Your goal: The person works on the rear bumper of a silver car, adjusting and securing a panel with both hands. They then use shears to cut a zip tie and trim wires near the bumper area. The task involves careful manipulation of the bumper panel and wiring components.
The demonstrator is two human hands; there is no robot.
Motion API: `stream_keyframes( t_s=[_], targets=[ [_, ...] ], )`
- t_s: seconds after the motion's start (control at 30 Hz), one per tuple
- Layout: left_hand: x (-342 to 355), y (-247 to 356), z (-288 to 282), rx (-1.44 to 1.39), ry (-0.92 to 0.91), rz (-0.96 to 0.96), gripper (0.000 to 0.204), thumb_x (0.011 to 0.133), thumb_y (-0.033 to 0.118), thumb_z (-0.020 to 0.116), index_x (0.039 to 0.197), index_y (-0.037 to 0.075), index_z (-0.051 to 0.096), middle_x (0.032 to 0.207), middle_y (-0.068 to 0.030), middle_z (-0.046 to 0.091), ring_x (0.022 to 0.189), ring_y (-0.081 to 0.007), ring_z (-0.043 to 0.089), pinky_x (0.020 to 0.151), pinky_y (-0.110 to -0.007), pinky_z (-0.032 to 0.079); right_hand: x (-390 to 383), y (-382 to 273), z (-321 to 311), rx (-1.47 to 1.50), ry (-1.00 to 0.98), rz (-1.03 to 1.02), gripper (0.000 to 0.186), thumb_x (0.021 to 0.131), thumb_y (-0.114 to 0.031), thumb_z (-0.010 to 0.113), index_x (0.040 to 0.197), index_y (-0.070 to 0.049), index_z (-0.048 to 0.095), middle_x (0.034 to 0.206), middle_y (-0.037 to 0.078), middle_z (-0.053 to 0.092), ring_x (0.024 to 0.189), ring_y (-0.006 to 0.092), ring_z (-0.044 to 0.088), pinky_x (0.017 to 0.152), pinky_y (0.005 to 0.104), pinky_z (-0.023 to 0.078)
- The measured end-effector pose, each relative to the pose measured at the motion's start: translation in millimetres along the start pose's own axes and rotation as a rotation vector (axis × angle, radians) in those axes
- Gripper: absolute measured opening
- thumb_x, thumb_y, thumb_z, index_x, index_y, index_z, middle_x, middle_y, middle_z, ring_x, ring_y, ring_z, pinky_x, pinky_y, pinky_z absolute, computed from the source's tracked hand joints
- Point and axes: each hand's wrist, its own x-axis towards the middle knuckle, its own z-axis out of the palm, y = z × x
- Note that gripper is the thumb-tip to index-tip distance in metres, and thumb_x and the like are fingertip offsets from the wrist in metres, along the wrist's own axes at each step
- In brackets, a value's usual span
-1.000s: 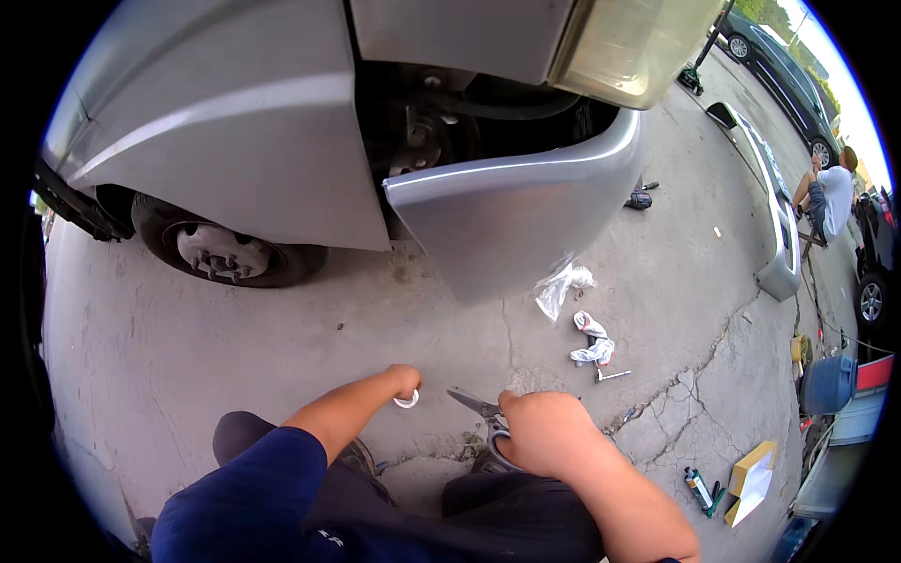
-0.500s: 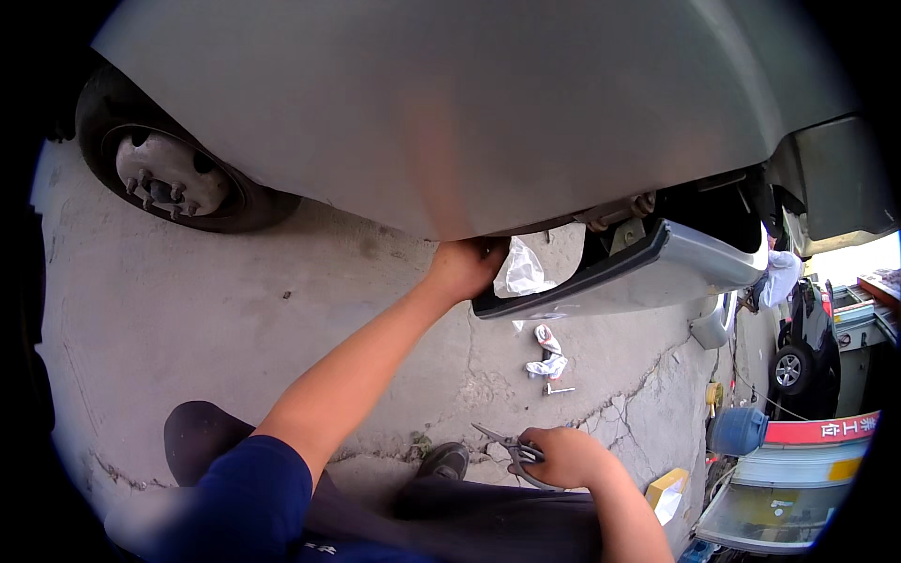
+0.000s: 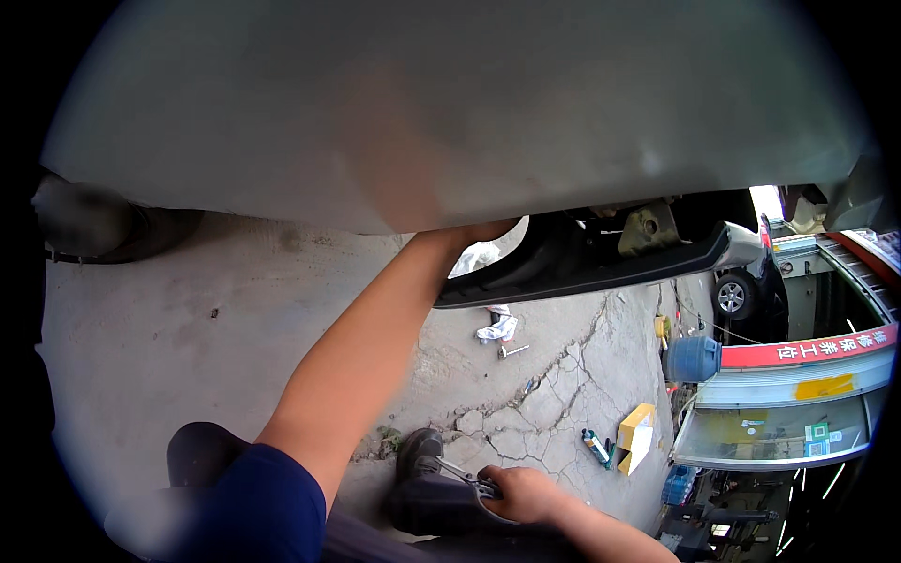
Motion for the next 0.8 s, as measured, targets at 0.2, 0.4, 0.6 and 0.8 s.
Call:
stream_keyframes(
  t_s=[0.2,0.4,0.6,0.8],
  targets=[
    [-7,-3,-9,0.011,0.137,-0.069,0.033,0.104,0.037,0.065,0.12,0.009,0.073,0.114,-0.0099,0.075,0.105,-0.0274,0.07,0.09,-0.044,0.057,-7,-8,13,0.085,-0.012,0.063,0.055,0.098,-0.044,0.066,0.14,-0.01,0.058,0.112,0.021,0.076,0.106,0.0416,0.072,0.093,0.0511,0.056],
    [14,19,-15,-0.18,0.123,-0.145,0.034,0.106,0.035,0.063,0.125,0.008,0.071,0.12,-0.0106,0.073,0.109,-0.0281,0.068,0.094,-0.044,0.056,-14,-7,15,0.131,0.008,0.079,0.056,0.098,-0.044,0.066,0.141,-0.009,0.057,0.112,0.022,0.075,0.105,0.0425,0.072,0.092,0.0513,0.056],
    [8,10,7,0.095,0.137,-0.101,0.037,0.108,0.034,0.061,0.132,0.006,0.067,0.128,-0.0115,0.07,0.114,-0.0288,0.067,0.099,-0.043,0.055,-21,-5,18,0.16,0.033,0.088,0.055,0.098,-0.044,0.066,0.139,-0.008,0.058,0.109,0.024,0.075,0.104,0.0434,0.072,0.091,0.0522,0.056],
    [-19,-16,-7,-1.15,-0.256,-0.353,0.051,0.113,0.039,0.051,0.15,0.005,0.051,0.151,-0.0193,0.052,0.133,-0.0349,0.056,0.111,-0.049,0.049,-15,0,26,0.147,0.045,0.044,0.054,0.097,-0.043,0.067,0.137,-0.007,0.059,0.106,0.024,0.075,0.101,0.0438,0.072,0.089,0.0527,0.056]
  ],
)
